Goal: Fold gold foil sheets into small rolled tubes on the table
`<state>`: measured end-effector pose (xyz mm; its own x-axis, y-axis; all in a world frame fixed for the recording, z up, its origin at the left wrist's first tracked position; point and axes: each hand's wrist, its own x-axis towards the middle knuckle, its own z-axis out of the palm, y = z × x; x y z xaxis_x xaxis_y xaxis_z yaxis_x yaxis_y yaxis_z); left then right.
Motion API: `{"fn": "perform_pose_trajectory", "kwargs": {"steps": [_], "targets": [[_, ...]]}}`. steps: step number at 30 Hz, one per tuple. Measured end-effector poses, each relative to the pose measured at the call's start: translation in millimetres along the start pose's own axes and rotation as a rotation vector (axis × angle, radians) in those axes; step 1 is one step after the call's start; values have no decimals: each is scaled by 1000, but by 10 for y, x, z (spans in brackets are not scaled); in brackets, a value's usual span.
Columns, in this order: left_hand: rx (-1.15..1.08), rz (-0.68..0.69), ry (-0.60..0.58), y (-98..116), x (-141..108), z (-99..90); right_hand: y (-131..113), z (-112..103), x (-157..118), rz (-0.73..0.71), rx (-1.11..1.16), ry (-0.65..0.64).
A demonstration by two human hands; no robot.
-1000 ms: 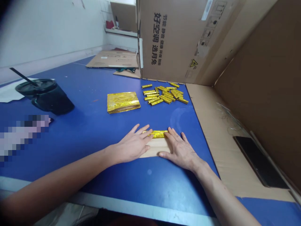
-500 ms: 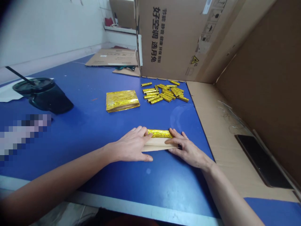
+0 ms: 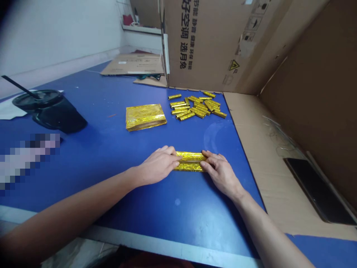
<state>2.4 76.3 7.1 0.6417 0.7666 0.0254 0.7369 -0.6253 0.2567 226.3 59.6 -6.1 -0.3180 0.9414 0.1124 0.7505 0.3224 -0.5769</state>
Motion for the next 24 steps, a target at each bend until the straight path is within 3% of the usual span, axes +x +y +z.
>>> {"fn": "perform_pose_trajectory", "kwargs": {"steps": [4,18,24], "targets": [[17,-5,30,-9,5,39,25,48,12,-15,-26,67],[49,12,52,-19,-5,75,27,85,11,-57,-108,64],[111,15,43,19,-16,56,-11,93,-20,1,-105,125]]}}
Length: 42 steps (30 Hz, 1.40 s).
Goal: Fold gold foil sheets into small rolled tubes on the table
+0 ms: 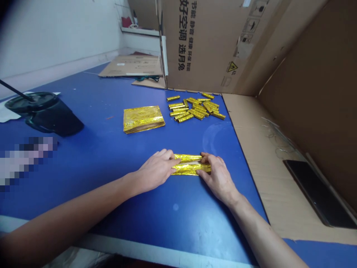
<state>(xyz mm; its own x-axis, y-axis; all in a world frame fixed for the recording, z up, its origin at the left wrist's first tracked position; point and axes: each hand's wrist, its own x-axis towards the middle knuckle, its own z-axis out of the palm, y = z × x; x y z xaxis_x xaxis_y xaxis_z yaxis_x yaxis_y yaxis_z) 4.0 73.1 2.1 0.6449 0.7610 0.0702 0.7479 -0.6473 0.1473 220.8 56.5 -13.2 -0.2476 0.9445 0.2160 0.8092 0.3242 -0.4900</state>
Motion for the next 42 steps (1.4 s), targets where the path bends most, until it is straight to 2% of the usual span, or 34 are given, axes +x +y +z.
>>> {"fn": "perform_pose_trajectory", "kwargs": {"steps": [3,8,12,18,22,31,37,42], "targets": [[11,8,0,14,-8,-10,19,6,-20,-31,-76,15],[31,17,10,19,-17,-4,20,3,-38,-189,-379,-105],[56,19,9,25,-21,4,-12,9,-53,-218,-469,-151],[100,11,30,87,-43,-3,-13,34,-65,-196,-482,-171],[76,73,36,126,-52,44,-21,32,-62,-184,-485,-179],[-12,50,-88,156,-93,188,-33,26,-51,-171,-463,-190],[-39,123,-108,139,-131,209,-61,5,-46,-152,-469,-211],[-56,149,-113,121,-124,210,-49,16,-48,-160,-429,-155]]}}
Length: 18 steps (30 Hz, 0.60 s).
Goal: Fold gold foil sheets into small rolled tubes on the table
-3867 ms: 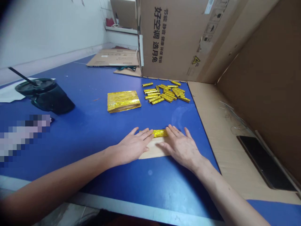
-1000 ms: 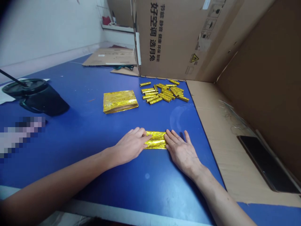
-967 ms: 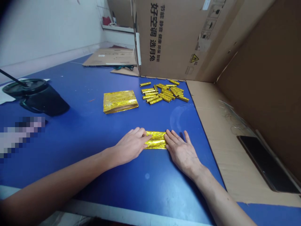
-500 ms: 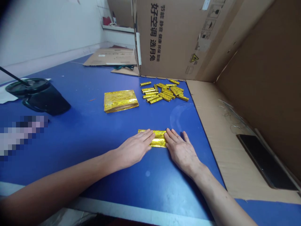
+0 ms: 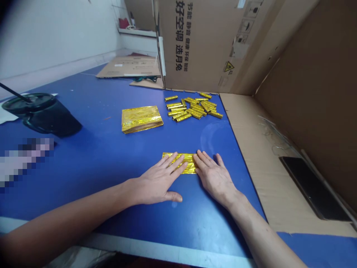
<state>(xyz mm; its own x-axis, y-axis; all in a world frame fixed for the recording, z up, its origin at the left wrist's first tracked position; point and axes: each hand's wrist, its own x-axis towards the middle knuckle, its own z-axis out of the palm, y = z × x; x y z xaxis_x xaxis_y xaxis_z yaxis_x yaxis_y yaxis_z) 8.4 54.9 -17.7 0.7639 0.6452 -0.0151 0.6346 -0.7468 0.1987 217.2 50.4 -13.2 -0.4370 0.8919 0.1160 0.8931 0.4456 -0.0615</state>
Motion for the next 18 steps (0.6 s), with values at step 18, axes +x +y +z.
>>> {"fn": "perform_pose_trajectory", "kwargs": {"steps": [18], "targets": [[-1,-17,-10,16,-1,18,-189,-29,-164,-54,-84,-156]]}}
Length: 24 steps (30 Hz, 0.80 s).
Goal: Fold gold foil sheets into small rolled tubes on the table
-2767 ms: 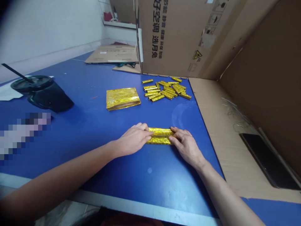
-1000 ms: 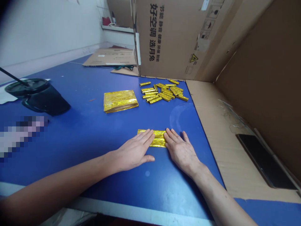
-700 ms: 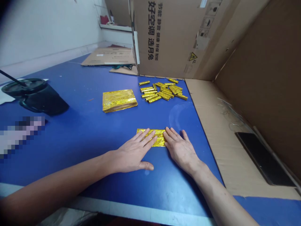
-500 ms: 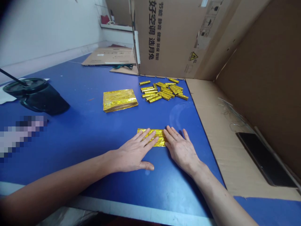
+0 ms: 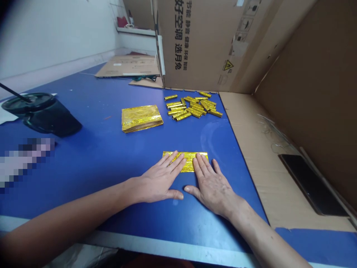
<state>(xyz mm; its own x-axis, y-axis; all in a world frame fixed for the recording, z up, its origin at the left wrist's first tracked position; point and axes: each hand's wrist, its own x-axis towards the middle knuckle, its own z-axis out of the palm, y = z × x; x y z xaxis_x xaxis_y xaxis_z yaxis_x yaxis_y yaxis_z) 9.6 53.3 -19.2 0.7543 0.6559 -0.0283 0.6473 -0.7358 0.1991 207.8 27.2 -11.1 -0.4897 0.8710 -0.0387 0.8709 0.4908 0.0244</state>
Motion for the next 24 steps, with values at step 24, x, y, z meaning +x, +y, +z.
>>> {"fn": "perform_pose_trajectory", "kwargs": {"steps": [24], "targets": [[50,-30,15,4,6,-28,-120,33,-63,110,-23,77]]}}
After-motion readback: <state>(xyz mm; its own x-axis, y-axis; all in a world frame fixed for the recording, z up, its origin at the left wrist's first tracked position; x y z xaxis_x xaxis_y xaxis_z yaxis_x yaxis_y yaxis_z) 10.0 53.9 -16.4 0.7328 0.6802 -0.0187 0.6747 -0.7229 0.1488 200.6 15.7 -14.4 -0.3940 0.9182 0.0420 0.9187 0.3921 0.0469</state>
